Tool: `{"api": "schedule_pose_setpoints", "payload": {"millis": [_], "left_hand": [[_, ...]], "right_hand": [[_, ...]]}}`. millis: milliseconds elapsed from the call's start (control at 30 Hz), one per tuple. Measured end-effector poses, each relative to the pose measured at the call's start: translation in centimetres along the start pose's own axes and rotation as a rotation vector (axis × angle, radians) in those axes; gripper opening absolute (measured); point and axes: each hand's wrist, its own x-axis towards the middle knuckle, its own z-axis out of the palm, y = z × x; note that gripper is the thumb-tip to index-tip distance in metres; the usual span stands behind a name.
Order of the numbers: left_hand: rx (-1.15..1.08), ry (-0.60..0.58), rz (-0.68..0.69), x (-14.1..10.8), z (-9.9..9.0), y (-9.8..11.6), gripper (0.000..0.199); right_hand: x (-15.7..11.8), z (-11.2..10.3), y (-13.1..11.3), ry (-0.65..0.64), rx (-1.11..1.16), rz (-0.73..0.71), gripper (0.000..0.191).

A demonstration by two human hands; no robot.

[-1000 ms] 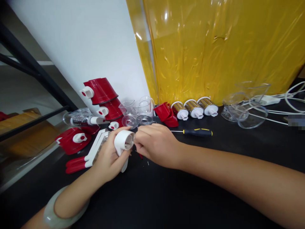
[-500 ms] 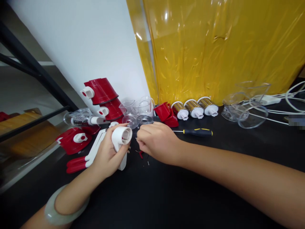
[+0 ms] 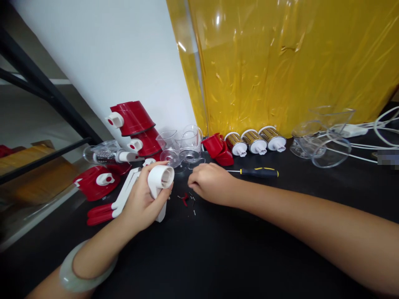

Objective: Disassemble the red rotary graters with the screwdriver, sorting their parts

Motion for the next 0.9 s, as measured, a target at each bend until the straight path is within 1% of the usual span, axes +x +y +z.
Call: {"api": "schedule_pose_setpoints", "payload": {"millis": [133, 167, 200, 267, 300, 333, 433, 533, 600, 667, 767, 833, 867, 900], "left_hand": [[0.016, 0.057, -0.001, 0.1, -0.2, 0.4, 0.044], [0.012, 0.079, 0.002, 0.1, -0.3, 0.4, 0.043], [0.003, 0.104, 0.003, 0.0, -0.3, 0.3, 0.044], [-0.042, 0.162, -0.006, -0.2, -0.3, -0.1, 0.046], [-0.082, 0.188, -0.018, -0.3, -0.3, -0.4, 0.046], [-0.131, 0.210, -0.035, -0.4, -0.2, -0.7, 0.047], [-0.309, 0.257, -0.080, -0.3, -0.1, -1.2, 0.046], [-0.533, 0.285, -0.137, 0.2, -0.3, -1.0, 0.038], [-0.692, 0.266, -0.181, 0.6, -0.5, -0.7, 0.034], [-0.817, 0.230, -0.192, 0.7, -0.7, -0.6, 0.033], [-0.917, 0.226, -0.127, 0.6, -0.9, -0.9, 0.036], [-0.939, 0.247, -0.074, 0.3, -0.9, -1.2, 0.038], [-0.948, 0.261, -0.057, 0.2, -0.9, -1.3, 0.040], [-0.959, 0.274, -0.050, 0.2, -0.9, -1.4, 0.041]], "right_hand": [[0.6, -4.5, 0.3, 0.073, -0.107, 0.095, 0.021], [0.4, -5.6, 0.6, 0.045, -0.161, 0.129, 0.021], [-0.1, -6.4, 1.0, -0.010, -0.222, 0.172, 0.022], [-1.7, -7.3, 2.0, -0.173, -0.354, 0.261, 0.026], [-2.7, -7.5, 2.6, -0.246, -0.444, 0.319, 0.028], [-3.7, -7.4, 3.2, -0.274, -0.495, 0.354, 0.032], [-6.6, -6.6, 4.8, -0.331, -0.568, 0.368, 0.038], [-8.3, -5.6, 5.6, -0.361, -0.591, 0.363, 0.028], [-8.6, -5.1, 5.8, -0.371, -0.593, 0.358, 0.019], [-8.5, -4.8, 5.9, -0.375, -0.591, 0.347, 0.015], [-8.5, -5.3, 5.9, -0.372, -0.592, 0.328, 0.014], [-8.9, -6.4, 5.9, -0.340, -0.595, 0.315, 0.016], [-9.2, -7.1, 5.8, -0.309, -0.598, 0.303, 0.018], [-9.6, -8.0, 5.8, -0.229, -0.585, 0.294, 0.018]]}}
